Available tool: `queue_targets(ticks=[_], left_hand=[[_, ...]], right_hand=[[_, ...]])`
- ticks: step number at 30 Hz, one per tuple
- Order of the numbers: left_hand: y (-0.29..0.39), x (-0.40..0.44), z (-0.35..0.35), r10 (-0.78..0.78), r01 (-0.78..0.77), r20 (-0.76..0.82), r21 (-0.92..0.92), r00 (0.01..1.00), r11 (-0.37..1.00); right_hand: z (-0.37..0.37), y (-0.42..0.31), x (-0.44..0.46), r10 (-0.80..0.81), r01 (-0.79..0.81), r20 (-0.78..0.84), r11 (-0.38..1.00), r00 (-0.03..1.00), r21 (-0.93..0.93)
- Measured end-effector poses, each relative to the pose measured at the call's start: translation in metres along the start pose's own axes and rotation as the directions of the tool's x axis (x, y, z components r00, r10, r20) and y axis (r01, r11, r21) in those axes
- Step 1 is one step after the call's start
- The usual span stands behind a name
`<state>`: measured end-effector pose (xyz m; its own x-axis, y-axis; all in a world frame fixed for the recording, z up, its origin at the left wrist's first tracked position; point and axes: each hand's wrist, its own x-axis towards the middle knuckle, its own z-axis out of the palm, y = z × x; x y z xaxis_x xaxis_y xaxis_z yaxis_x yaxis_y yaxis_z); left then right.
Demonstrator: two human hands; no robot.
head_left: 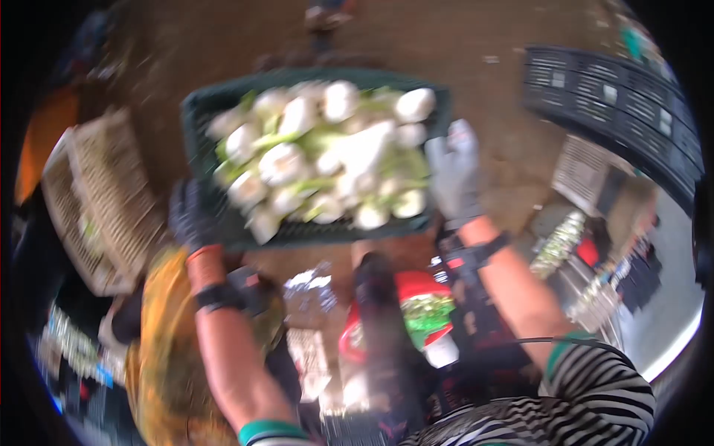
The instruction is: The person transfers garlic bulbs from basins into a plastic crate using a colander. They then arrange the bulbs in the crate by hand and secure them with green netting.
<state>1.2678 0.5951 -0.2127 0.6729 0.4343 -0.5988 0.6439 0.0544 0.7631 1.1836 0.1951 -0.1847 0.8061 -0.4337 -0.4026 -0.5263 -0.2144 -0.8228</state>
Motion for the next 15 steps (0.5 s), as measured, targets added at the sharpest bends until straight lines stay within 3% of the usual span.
queue_targets(ticks=[1, 3, 5, 6, 7, 8, 9, 10, 12, 14, 15], left_hand=[[0.007, 0.010, 0.008, -0.077, 0.077, 0.003, -0.032, 0.997, 0.997], [-0.001, 0.042, 0.012, 0.060, -0.089, 0.175, 0.164, 0.983, 0.983], [0.001, 0.049, 0.017, 0.172, -0.229, 0.168, 0.427, 0.971, 0.875], [-0.007, 0.053, 0.016, 0.316, -0.411, 0.266, 0.516, 0.911, 0.751], [-0.005, 0.051, 0.021, 0.097, -0.153, 0.168, 0.360, 0.981, 0.920], [0.005, 0.044, 0.026, 0.013, -0.068, 0.141, 0.394, 0.990, 0.916], [0.006, 0.045, 0.027, -0.008, -0.048, 0.142, 0.385, 0.990, 0.922], [0.006, 0.049, 0.025, -0.025, -0.030, 0.143, 0.375, 0.989, 0.927], [-0.003, 0.060, 0.022, 0.046, -0.105, 0.155, 0.400, 0.987, 0.910], [-0.022, 0.082, 0.004, -0.005, -0.067, 0.176, 0.400, 0.984, 0.914], [-0.018, 0.080, 0.009, -0.004, -0.054, 0.161, 0.357, 0.987, 0.933]], right_hand=[[0.002, 0.003, -0.004, 0.103, -0.103, 0.013, 0.981, 0.995, 0.162], [0.005, 0.007, -0.007, 0.324, -0.298, 0.032, 0.824, 0.946, 0.482], [0.007, 0.047, -0.002, 0.442, -0.425, -0.045, 0.882, 0.896, 0.201], [0.007, 0.043, 0.002, 0.494, -0.487, -0.060, 0.867, 0.867, 0.101], [0.011, 0.050, 0.007, 0.479, -0.464, -0.032, 0.864, 0.877, 0.195], [0.013, 0.054, 0.010, 0.463, -0.443, -0.002, 0.849, 0.886, 0.289], [0.013, 0.058, 0.011, 0.438, -0.417, -0.009, 0.863, 0.899, 0.286], [0.009, 0.046, 0.013, 0.429, -0.428, -0.050, 0.903, 0.902, 0.035], [0.005, 0.032, 0.013, 0.428, -0.428, -0.046, 0.904, 0.903, 0.008], [0.011, 0.052, 0.015, 0.423, -0.427, -0.078, 0.903, 0.903, -0.043], [0.011, 0.057, 0.015, 0.495, -0.495, -0.013, 0.869, 0.869, -0.002]])
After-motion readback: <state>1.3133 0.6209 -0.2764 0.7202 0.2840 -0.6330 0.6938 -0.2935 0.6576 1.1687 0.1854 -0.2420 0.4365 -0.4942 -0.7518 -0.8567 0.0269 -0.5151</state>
